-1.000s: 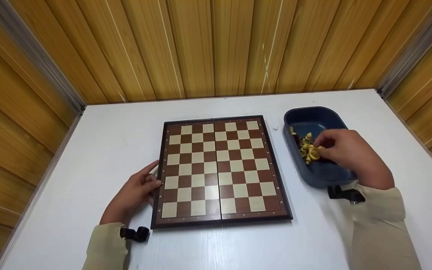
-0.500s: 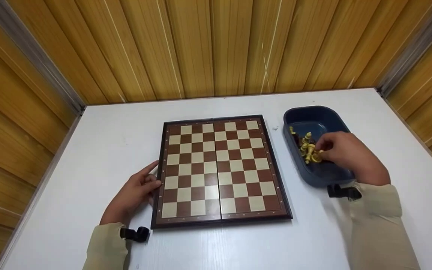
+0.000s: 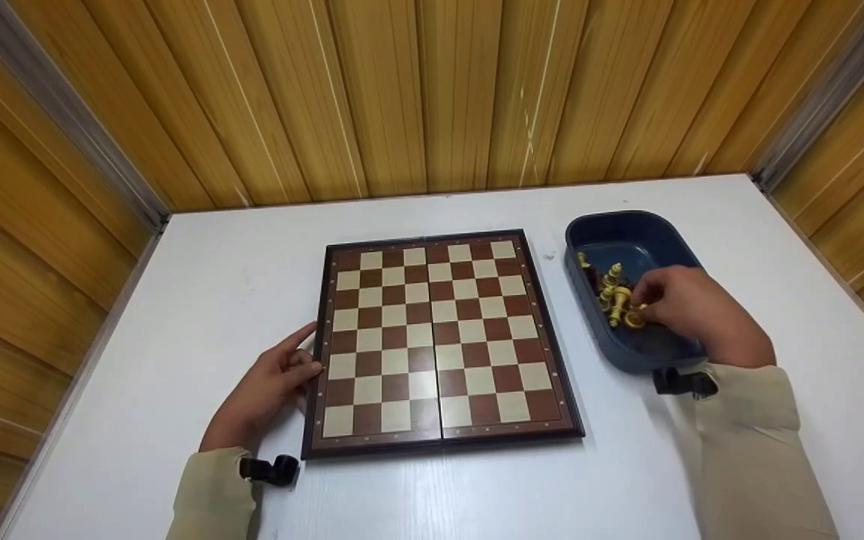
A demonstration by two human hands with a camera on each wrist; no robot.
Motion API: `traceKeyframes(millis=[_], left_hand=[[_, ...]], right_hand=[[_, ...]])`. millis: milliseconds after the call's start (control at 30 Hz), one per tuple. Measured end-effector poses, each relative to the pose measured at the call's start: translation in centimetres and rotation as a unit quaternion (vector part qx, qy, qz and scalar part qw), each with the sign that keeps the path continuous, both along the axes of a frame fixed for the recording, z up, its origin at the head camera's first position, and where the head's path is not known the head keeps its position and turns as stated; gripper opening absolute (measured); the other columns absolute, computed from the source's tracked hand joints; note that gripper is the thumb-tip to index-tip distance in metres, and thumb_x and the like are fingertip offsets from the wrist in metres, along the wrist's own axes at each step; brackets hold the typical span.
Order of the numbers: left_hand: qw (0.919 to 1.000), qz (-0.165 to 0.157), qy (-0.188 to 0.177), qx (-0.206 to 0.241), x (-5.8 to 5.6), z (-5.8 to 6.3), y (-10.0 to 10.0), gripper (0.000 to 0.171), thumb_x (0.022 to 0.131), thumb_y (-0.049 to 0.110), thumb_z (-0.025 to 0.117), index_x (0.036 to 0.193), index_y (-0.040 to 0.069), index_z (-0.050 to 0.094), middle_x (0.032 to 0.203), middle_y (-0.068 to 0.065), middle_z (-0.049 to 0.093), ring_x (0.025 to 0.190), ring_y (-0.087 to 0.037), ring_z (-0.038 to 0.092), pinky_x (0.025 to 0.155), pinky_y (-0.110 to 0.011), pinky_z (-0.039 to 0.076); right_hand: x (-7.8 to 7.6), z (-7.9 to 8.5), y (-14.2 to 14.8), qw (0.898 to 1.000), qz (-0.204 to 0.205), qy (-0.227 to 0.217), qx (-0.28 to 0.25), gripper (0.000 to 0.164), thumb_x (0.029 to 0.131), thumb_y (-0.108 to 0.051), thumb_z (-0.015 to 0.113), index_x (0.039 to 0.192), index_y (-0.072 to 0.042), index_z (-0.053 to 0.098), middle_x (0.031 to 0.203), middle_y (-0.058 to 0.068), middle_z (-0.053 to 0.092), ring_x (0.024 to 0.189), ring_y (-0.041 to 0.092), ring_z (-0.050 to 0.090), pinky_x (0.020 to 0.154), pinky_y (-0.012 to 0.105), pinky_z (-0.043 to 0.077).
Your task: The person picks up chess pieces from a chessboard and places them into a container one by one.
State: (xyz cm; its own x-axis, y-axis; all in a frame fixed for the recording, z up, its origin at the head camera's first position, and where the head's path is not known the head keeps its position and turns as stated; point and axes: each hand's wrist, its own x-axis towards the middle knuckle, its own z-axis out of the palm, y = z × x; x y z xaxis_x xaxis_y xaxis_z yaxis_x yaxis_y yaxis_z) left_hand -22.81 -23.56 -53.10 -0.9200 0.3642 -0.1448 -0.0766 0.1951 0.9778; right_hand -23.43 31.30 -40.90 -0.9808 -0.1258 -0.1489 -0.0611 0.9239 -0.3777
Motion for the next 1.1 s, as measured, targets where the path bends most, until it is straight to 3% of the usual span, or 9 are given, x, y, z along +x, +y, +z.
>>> traceKeyframes(millis=[267,500,767,1100], left_hand=[[0.9999,-0.007,0.007,0.004,-0.01,-0.11,-0.04,0.069,0.095,0.013,0.061,0.155,0.015,0.025,0.086,-0.005,0.061,0.063,-0.014,0.063,0.055,-0.035,0.059],[0.9999,0.003,-0.013,0.009,0.07,-0.01,0.08,0.069,0.095,0.015,0.061,0.154,0.021,0.026,0.090,-0.005,0.060,0.070,-0.013,0.060,0.059,-0.029,0.056],[0.9998,0.005,-0.014,0.010,-0.08,0.05,0.04,0.068,0.095,0.015,0.061,0.154,0.020,0.027,0.089,-0.005,0.060,0.069,-0.013,0.061,0.057,-0.029,0.056],[0.9999,0.008,-0.009,-0.012,-0.08,-0.12,0.18,0.068,0.095,0.016,0.062,0.154,0.021,0.027,0.088,-0.006,0.060,0.069,-0.014,0.060,0.059,-0.031,0.057]], right_hand=[[0.25,0.25,-0.42,1.000,0.000,0.002,0.006,0.009,0.083,-0.010,0.069,0.090,-0.008,0.073,0.091,0.009,0.070,0.084,0.024,0.057,0.067,0.030,0.045],[0.25,0.00,-0.71,1.000,-0.006,-0.008,0.004,0.005,0.081,-0.012,0.073,0.086,-0.011,0.073,0.084,0.005,0.068,0.078,0.021,0.056,0.063,0.028,0.044],[0.31,0.24,-0.74,1.000,-0.006,0.004,0.011,0.009,0.080,-0.015,0.073,0.088,-0.010,0.073,0.087,0.006,0.069,0.083,0.023,0.056,0.067,0.029,0.044],[0.45,0.58,-0.76,1.000,0.007,0.009,0.018,0.008,0.085,-0.014,0.063,0.085,-0.011,0.071,0.083,0.005,0.067,0.074,0.020,0.054,0.062,0.028,0.042]])
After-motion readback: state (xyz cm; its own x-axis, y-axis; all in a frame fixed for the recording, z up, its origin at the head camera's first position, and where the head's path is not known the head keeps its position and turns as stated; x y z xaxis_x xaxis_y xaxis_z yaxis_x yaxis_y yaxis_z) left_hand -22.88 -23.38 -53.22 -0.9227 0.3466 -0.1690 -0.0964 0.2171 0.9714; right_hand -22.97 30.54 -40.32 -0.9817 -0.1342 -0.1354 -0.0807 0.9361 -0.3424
